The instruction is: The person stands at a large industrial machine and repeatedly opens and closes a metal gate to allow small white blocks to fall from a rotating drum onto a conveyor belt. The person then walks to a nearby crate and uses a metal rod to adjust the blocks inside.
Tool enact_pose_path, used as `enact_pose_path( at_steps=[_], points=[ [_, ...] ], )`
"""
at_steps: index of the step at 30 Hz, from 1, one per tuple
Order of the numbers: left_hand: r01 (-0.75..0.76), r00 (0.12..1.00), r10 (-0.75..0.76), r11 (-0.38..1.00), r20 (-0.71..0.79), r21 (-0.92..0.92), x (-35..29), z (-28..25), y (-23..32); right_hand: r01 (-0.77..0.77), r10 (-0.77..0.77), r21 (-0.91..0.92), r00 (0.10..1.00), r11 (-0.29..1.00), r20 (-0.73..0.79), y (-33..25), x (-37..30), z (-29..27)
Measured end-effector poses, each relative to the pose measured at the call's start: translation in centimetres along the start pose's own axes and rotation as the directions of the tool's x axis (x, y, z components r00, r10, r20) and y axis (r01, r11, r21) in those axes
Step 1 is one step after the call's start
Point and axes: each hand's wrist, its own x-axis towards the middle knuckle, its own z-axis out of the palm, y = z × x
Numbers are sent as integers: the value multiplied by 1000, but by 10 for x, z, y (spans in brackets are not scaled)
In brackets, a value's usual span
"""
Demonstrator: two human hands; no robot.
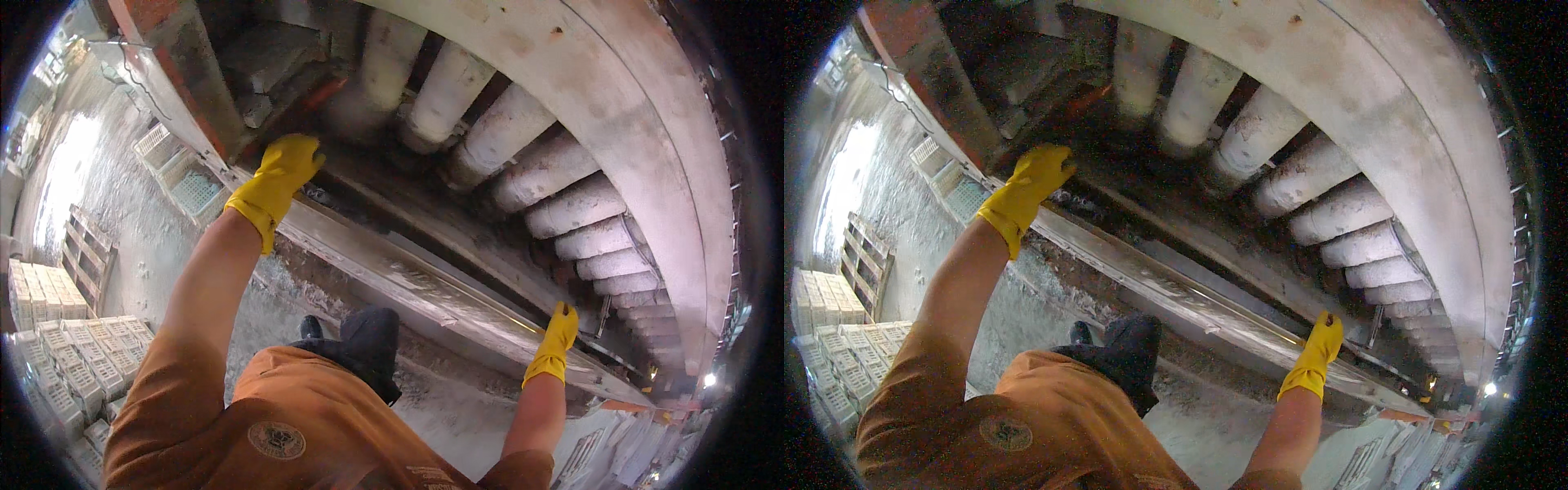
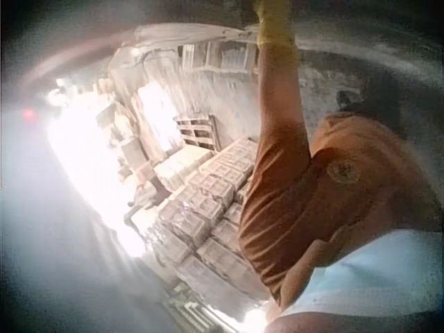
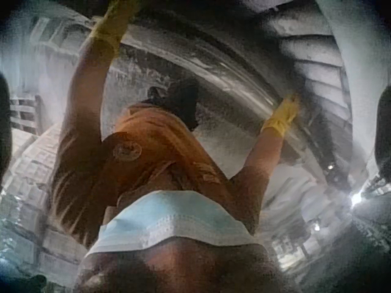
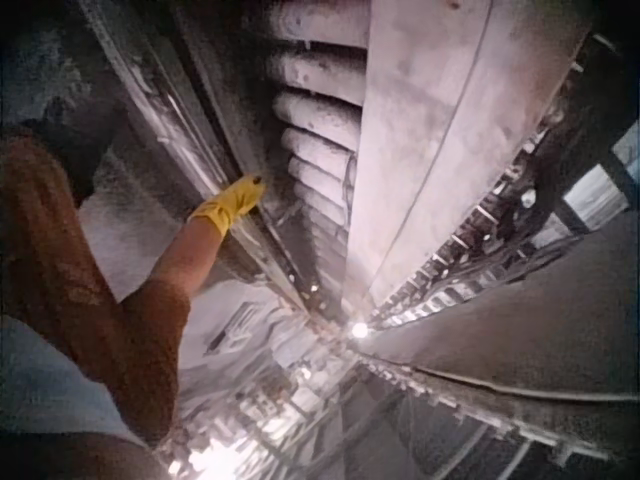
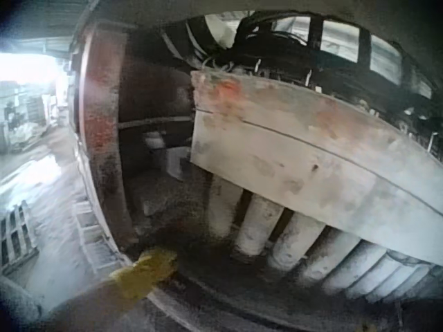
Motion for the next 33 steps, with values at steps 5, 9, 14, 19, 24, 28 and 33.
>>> enact_pose_path(
  at_steps=[5,9,14,19,24,28,33],
  points=[
    [148,989,-146,988,-29,48,-1,-16,11,97,-96,8,994,995,-48,35,21,14],
    [191,979,-190,981,-68,18,-15,-17,13,16,-14,78,999,997,-36,39,15,16],
    [178,984,-178,984,-24,-20,-30,-17,9,-101,103,225,995,969,6,0,-27,-8],
    [180,981,-182,983,-70,-39,-44,-13,9,125,-123,17,988,992,-98,70,1,19],
    [209,978,-210,978,-11,-22,-59,-15,11,-73,69,255,997,964,24,57,-22,12],
    [176,983,-177,984,-43,-25,-66,-13,7,-83,76,239,996,967,37,57,-37,5],
    [111,988,-116,992,-103,-51,-74,-2,-3,-86,85,243,996,966,14,65,-45,6]
  ],
)
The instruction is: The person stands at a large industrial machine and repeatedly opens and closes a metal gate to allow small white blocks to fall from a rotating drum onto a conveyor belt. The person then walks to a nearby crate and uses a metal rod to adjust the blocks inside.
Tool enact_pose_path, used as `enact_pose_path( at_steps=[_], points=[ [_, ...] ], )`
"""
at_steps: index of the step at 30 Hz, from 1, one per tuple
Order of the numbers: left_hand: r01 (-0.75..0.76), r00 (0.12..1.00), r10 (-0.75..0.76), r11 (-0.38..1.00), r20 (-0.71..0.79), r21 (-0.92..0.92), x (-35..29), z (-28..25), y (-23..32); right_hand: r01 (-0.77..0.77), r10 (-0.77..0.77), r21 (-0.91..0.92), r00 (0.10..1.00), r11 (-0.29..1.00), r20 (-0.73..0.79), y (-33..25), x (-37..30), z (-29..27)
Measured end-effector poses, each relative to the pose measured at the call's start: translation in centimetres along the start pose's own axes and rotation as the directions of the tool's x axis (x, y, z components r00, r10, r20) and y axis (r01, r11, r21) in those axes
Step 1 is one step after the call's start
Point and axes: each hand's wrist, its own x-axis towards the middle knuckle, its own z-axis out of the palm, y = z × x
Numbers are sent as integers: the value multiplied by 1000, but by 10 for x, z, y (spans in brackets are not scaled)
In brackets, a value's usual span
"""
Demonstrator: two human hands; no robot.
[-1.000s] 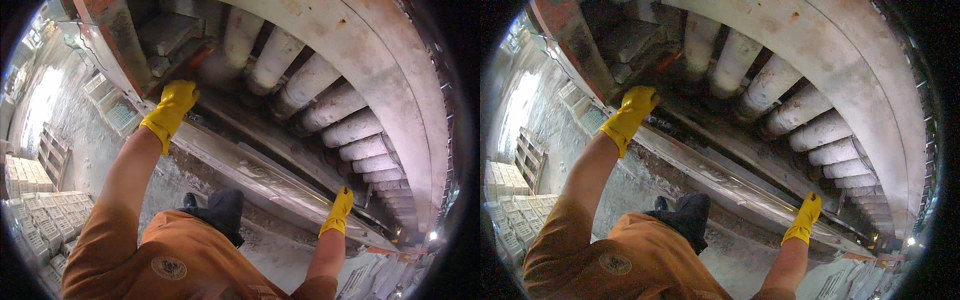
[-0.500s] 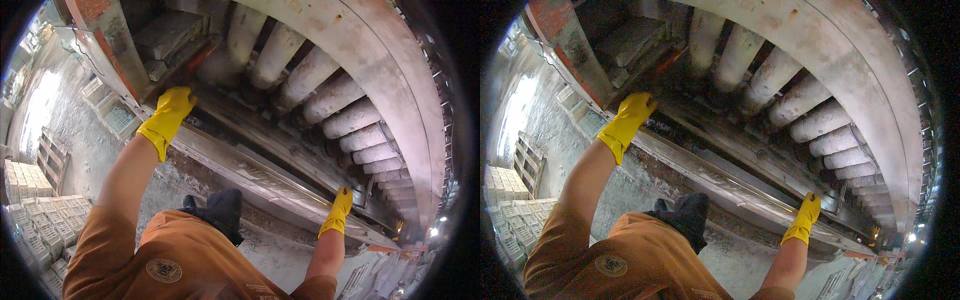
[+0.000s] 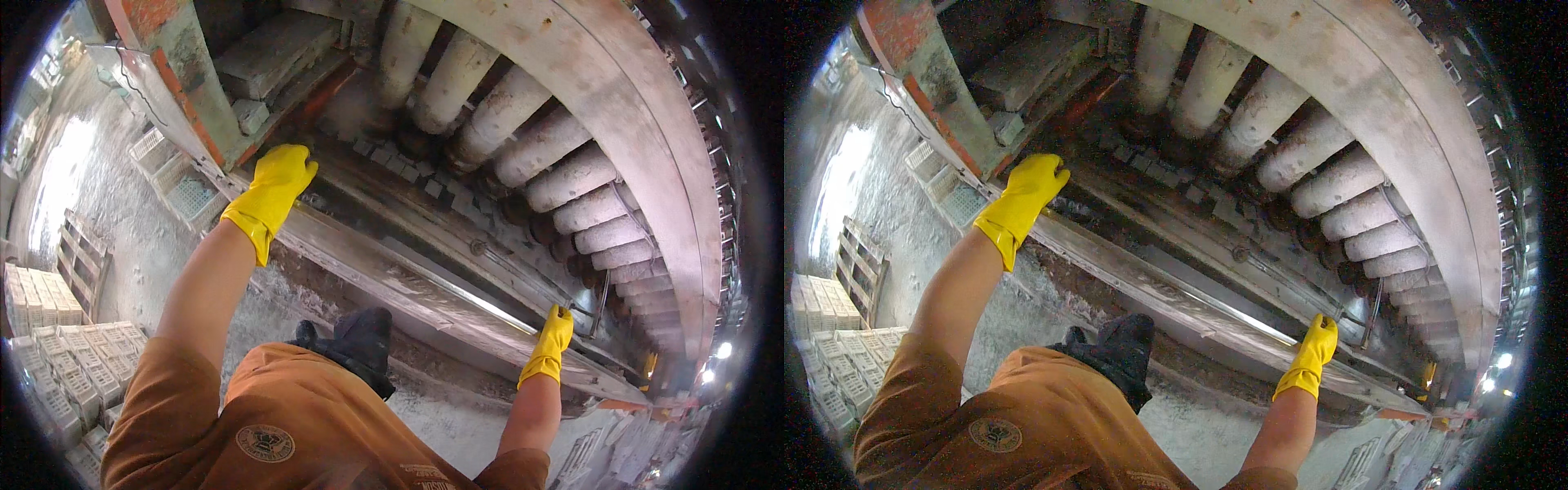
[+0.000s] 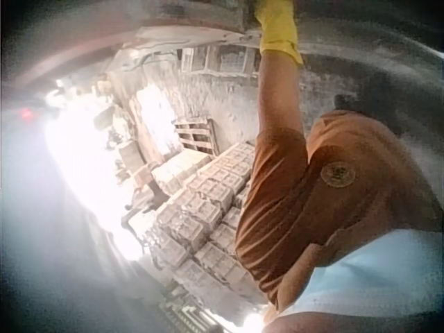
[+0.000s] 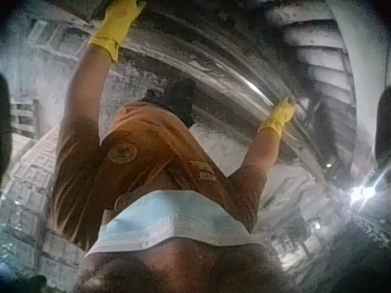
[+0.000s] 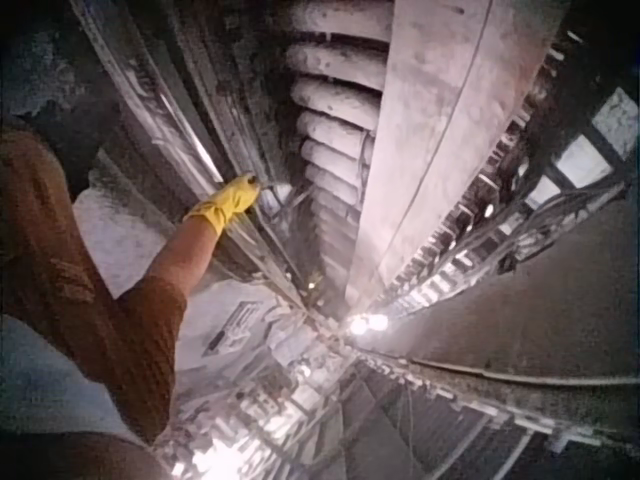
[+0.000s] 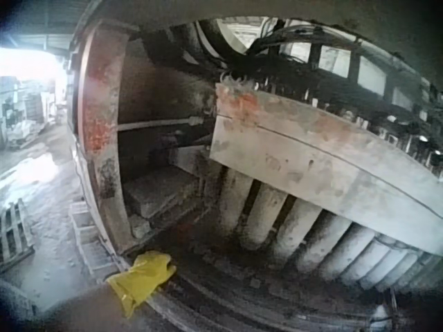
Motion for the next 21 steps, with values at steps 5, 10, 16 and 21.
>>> enact_pose_path(
  at_steps=[5,10,16,21],
  points=[
    [9,999,-8,1000,47,-19,-2,3,-7,17,-19,-47,999,999,-36,13,3,4],
    [47,992,-46,999,117,-8,-4,0,8,50,-55,-132,998,990,-34,52,19,10],
    [60,992,-45,991,121,-122,-5,40,-21,57,-80,-209,991,976,-107,38,11,7],
    [88,986,-74,992,147,-93,-16,28,0,-202,198,124,979,971,40,2,-17,-8]
  ],
)
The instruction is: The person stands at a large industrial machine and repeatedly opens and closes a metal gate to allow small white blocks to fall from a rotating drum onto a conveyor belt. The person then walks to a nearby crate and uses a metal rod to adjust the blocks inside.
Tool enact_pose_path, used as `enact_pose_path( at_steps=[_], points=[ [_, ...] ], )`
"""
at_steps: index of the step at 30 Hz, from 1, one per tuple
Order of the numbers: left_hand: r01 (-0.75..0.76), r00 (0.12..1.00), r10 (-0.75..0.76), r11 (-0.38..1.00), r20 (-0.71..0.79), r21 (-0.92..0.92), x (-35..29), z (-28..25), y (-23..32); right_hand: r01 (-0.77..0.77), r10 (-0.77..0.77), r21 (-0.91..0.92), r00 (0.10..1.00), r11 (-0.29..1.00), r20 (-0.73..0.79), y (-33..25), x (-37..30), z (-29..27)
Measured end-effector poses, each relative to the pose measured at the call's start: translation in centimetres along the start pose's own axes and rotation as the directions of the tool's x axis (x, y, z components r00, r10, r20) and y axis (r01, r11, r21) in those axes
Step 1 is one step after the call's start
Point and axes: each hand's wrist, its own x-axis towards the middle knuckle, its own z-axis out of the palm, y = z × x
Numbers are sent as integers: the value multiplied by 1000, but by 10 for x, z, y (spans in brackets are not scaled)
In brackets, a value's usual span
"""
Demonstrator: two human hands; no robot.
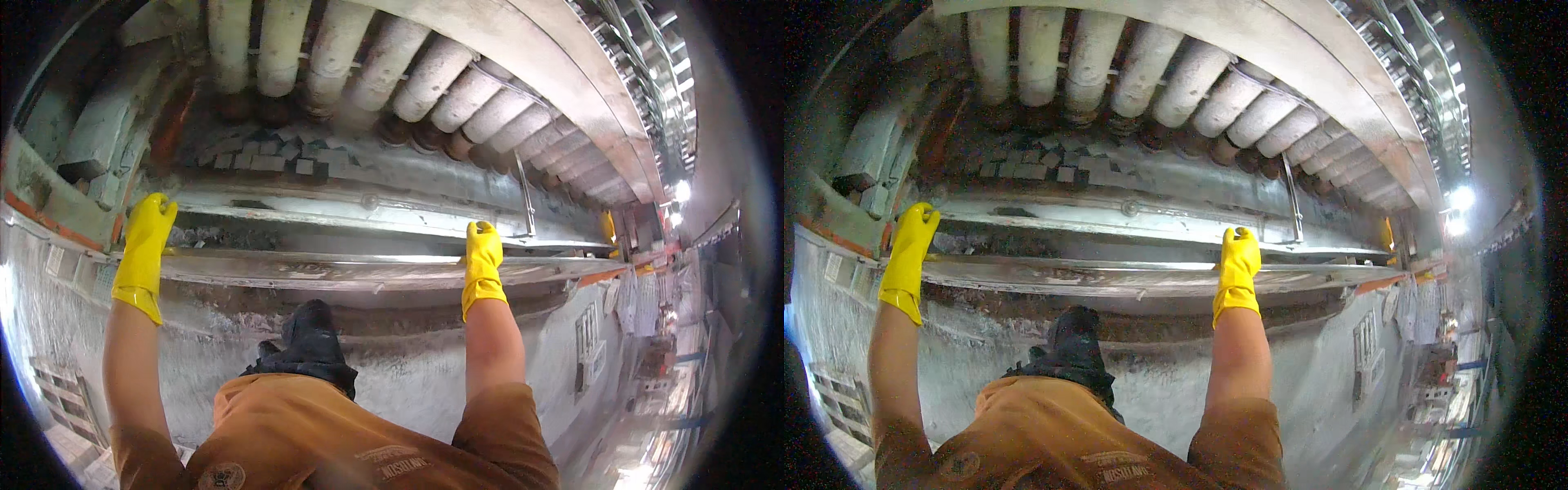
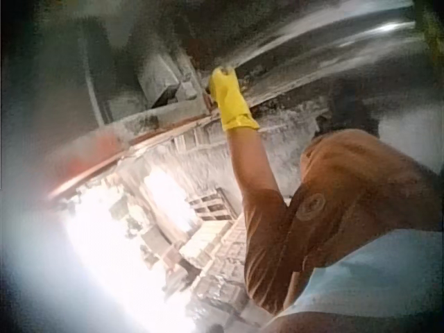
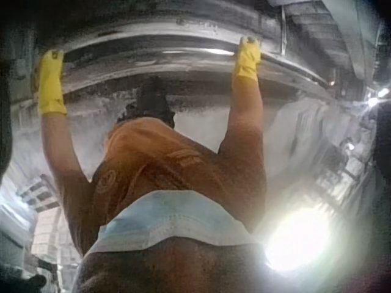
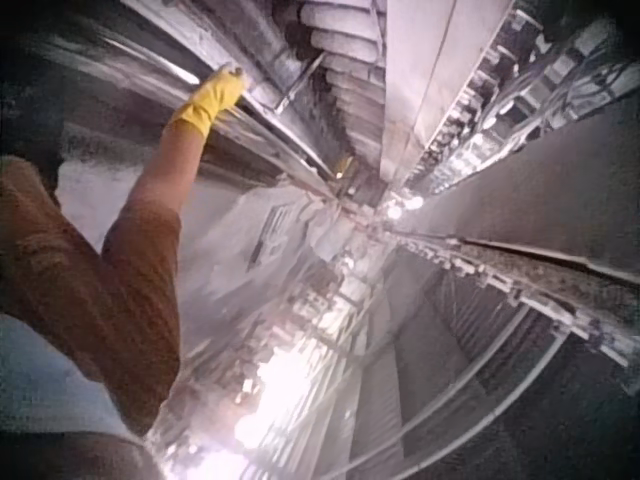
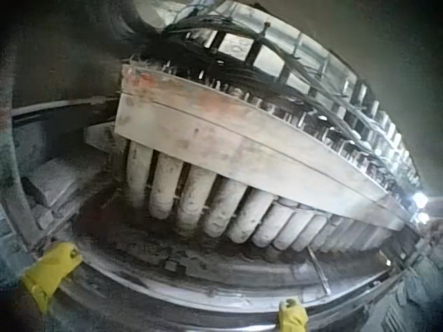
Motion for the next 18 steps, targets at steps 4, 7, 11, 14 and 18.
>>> enact_pose_path(
  at_steps=[4,7,11,14,18],
  points=[
    [-73,997,72,997,-30,-37,2,7,2,92,-118,-204,986,975,-119,39,34,4],
    [-105,994,105,994,-36,-20,7,16,-7,122,-155,-211,976,970,-150,44,35,6],
    [-114,993,113,992,-18,-46,7,14,-10,147,-202,-270,961,951,-188,33,28,6],
    [-156,987,155,987,-50,-21,12,23,-15,184,-250,-311,949,933,-190,34,29,3],
    [-135,990,133,989,-41,-53,7,22,-3,176,-237,-302,955,937,-178,34,26,-1]
  ],
)
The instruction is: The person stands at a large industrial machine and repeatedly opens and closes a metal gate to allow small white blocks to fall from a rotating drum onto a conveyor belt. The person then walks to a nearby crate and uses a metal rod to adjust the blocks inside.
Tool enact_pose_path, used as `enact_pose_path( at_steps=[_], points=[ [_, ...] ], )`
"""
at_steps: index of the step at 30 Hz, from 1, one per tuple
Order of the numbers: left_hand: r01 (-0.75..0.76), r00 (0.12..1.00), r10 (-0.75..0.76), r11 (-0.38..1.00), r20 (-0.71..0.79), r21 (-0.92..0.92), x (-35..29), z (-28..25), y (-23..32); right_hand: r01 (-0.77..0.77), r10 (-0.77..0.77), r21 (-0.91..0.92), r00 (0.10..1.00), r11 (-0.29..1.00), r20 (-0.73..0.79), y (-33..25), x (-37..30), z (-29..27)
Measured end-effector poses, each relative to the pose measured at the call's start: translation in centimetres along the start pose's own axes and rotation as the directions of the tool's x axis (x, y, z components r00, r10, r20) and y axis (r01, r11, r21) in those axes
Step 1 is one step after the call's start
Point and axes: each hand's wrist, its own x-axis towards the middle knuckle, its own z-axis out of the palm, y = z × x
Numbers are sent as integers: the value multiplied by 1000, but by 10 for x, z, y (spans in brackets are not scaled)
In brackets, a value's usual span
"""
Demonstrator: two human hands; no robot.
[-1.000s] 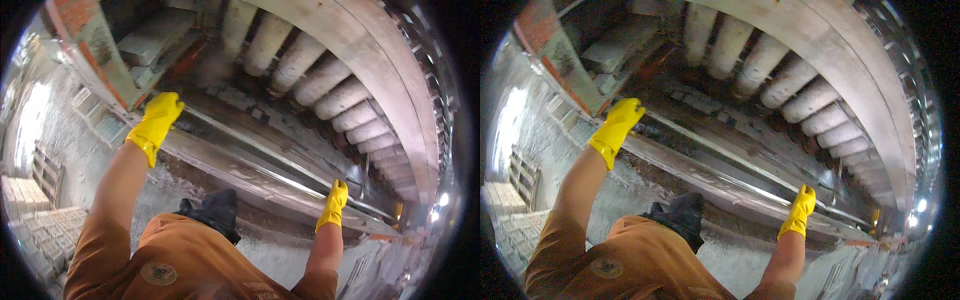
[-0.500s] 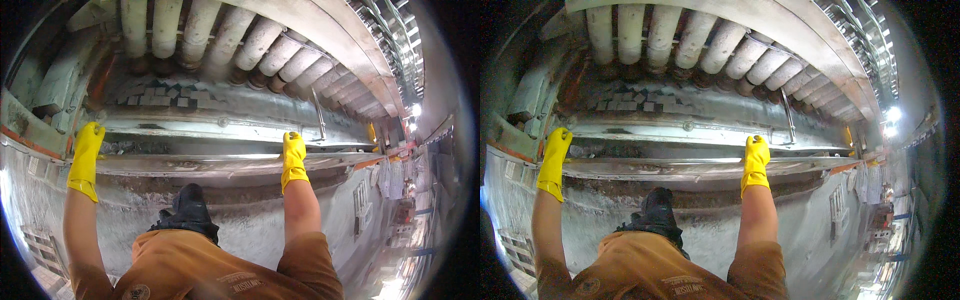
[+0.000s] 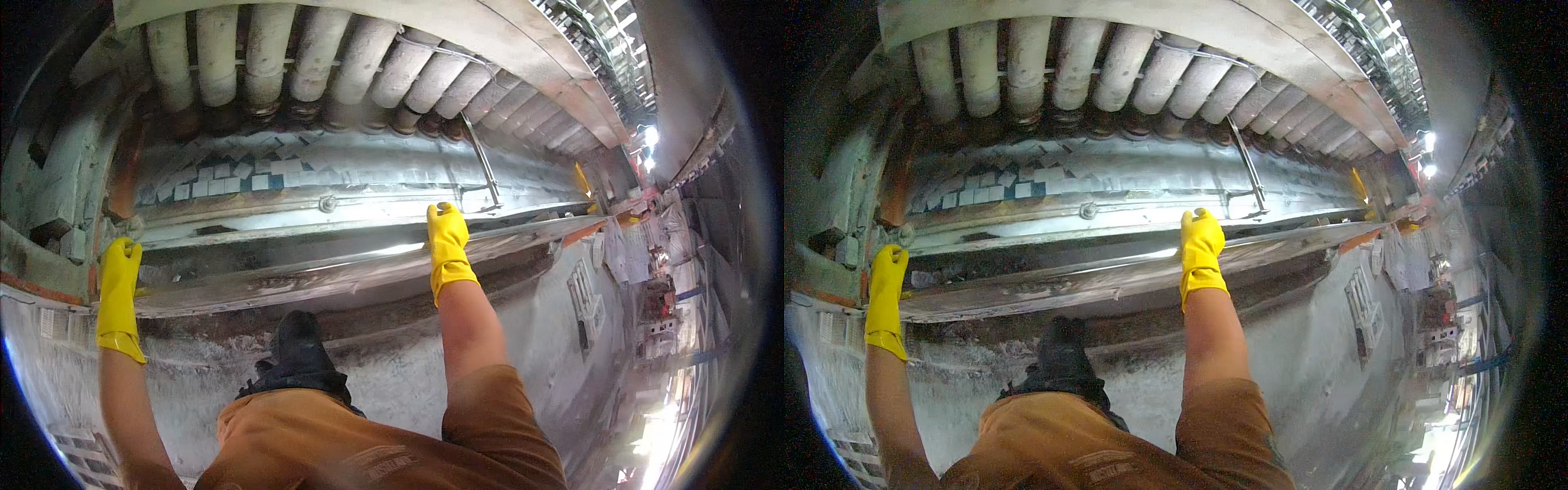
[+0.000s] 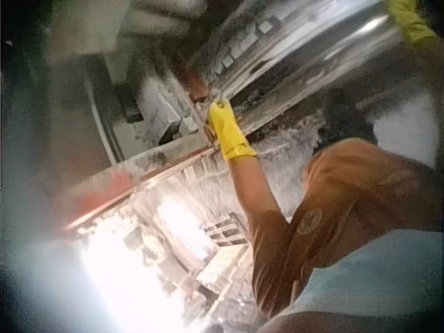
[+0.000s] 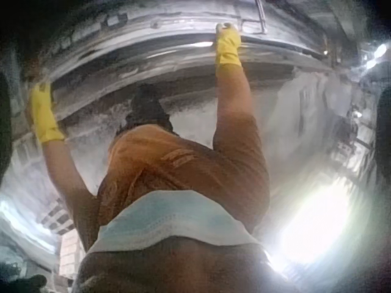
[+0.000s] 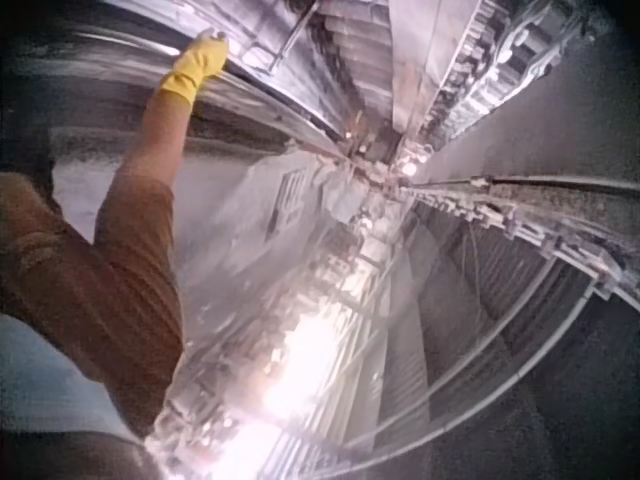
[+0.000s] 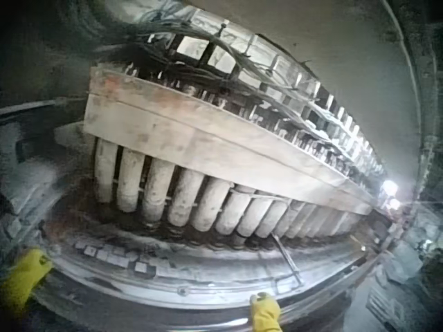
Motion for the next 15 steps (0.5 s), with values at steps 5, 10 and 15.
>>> enact_pose_path(
  at_steps=[5,10,15],
  points=[
    [-7,1000,7,998,6,-59,4,8,-14,-14,14,-6,1000,1000,5,-4,-1,1],
    [-25,999,23,996,-24,-90,6,15,-18,-28,28,-14,1000,1000,10,-1,1,3],
    [-21,999,16,994,-43,-106,9,23,-29,-30,30,12,999,999,-12,0,1,5]
  ],
)
